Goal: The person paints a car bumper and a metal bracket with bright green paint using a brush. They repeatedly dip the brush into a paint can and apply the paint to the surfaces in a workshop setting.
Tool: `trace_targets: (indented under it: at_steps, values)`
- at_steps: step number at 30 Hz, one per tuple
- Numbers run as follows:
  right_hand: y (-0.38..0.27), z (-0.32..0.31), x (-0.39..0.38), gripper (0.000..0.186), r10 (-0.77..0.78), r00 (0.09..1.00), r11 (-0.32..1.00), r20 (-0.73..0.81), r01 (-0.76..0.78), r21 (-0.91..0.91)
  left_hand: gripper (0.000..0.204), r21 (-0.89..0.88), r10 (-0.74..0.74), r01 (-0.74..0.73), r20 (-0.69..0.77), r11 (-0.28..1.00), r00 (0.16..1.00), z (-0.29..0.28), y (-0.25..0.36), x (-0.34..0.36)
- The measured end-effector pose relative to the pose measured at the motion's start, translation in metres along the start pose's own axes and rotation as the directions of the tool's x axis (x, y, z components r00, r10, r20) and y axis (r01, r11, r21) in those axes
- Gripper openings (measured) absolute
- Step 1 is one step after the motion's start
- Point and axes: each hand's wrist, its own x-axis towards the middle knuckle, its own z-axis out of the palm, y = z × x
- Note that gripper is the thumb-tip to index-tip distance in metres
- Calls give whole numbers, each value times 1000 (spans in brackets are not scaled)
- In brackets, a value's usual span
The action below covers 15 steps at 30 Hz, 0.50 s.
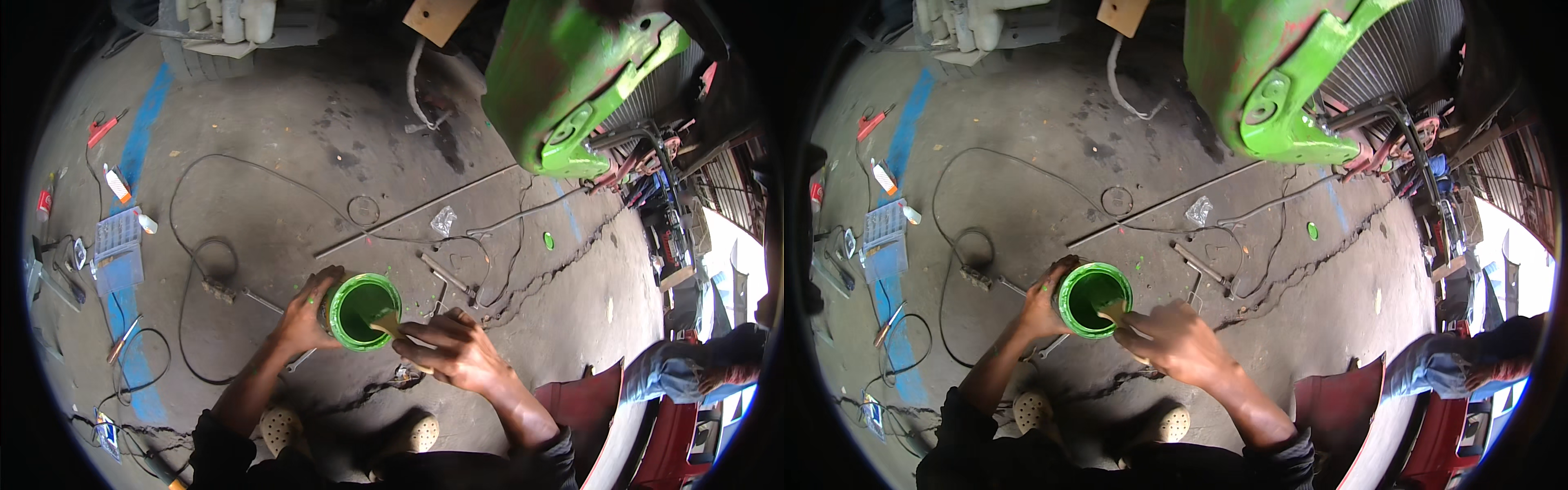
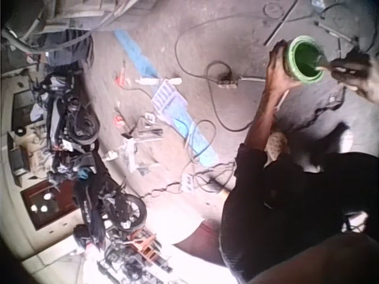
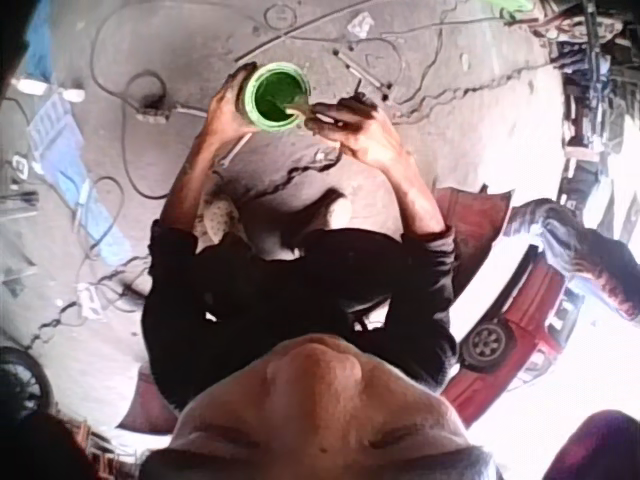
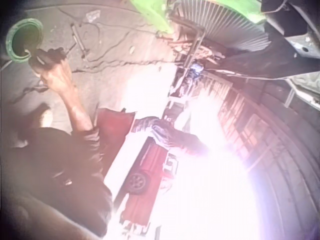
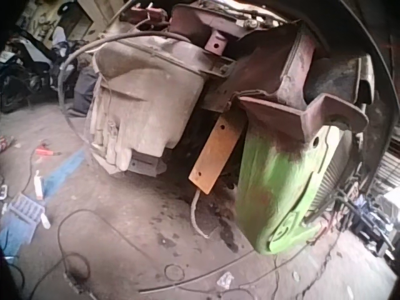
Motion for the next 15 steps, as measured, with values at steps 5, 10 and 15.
trace_targets:
  at_steps: [5, 10, 15]
  values:
    - [8, 36, 31, 47, -10, 994, 983, -109, -10, -183, 104, -16, 84, -85, -83, 996, 993, 7, 4, 12]
    - [8, 56, 42, 24, 84, 984, 991, -159, -100, -92, 102, 8, 72, -72, -154, 997, 985, 8, 11, 22]
    - [6, 29, 48, 18, 203, 979, 978, -9, -203, 53, 99, 48, 34, -26, -176, 998, 984, 0, 12, 21]
